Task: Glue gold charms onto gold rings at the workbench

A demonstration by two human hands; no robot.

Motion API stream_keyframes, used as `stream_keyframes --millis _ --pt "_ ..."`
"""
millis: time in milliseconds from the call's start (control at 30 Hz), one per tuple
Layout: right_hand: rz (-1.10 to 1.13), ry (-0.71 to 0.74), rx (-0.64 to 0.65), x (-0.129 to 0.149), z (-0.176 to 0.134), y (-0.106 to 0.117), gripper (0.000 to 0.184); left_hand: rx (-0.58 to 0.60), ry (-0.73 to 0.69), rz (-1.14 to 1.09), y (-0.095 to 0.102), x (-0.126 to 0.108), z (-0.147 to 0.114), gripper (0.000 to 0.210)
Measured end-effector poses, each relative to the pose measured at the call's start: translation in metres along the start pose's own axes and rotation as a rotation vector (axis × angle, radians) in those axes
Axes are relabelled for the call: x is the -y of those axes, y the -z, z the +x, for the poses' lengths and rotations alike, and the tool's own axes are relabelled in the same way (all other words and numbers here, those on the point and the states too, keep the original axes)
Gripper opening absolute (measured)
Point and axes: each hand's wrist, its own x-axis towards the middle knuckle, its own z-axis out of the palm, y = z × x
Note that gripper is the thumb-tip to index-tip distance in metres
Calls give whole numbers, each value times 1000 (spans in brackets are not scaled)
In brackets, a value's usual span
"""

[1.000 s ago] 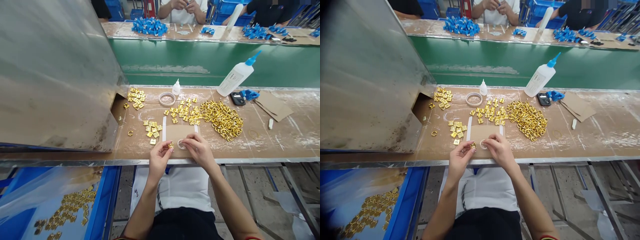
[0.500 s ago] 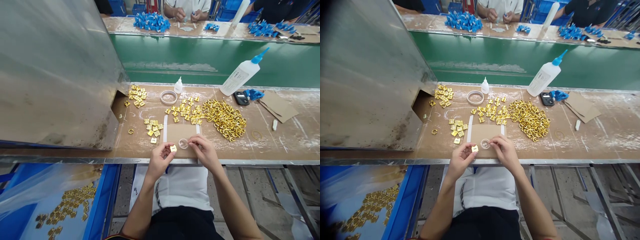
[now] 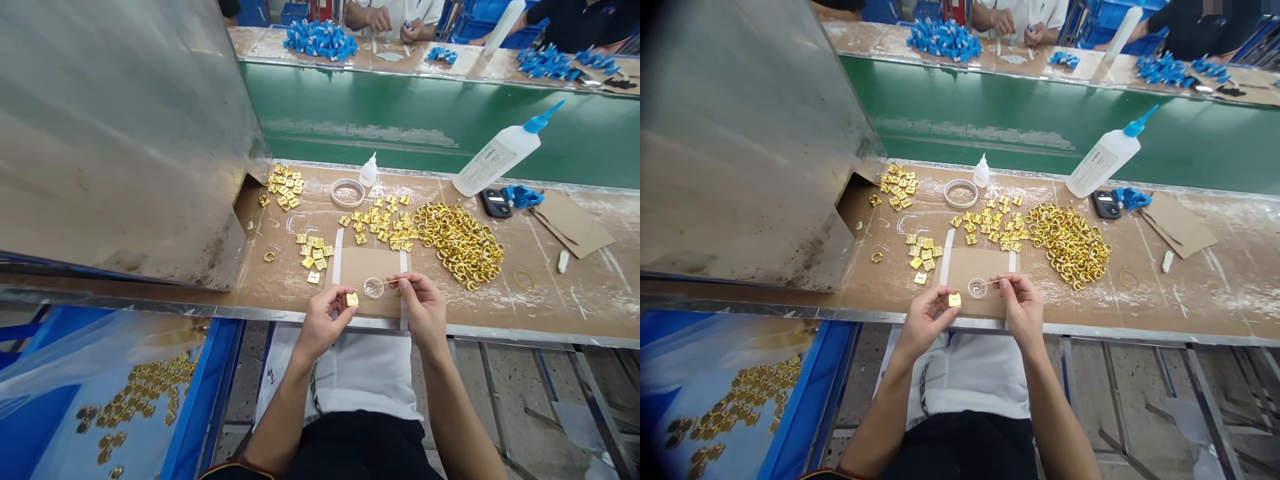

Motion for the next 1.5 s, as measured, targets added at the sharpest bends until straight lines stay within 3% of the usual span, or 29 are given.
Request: stream_keyframes --millis 433,1200,1500 --pt "71 -25 4 37 -30 -20 25 43 38 20 3 1 -3 25" --pt "-2 -50 80 23 -41 -37 25 109 72 -122 4 2 -5 28" --pt "-154 37 83 22 -42 -36 17 113 68 -91 4 3 -5 29"
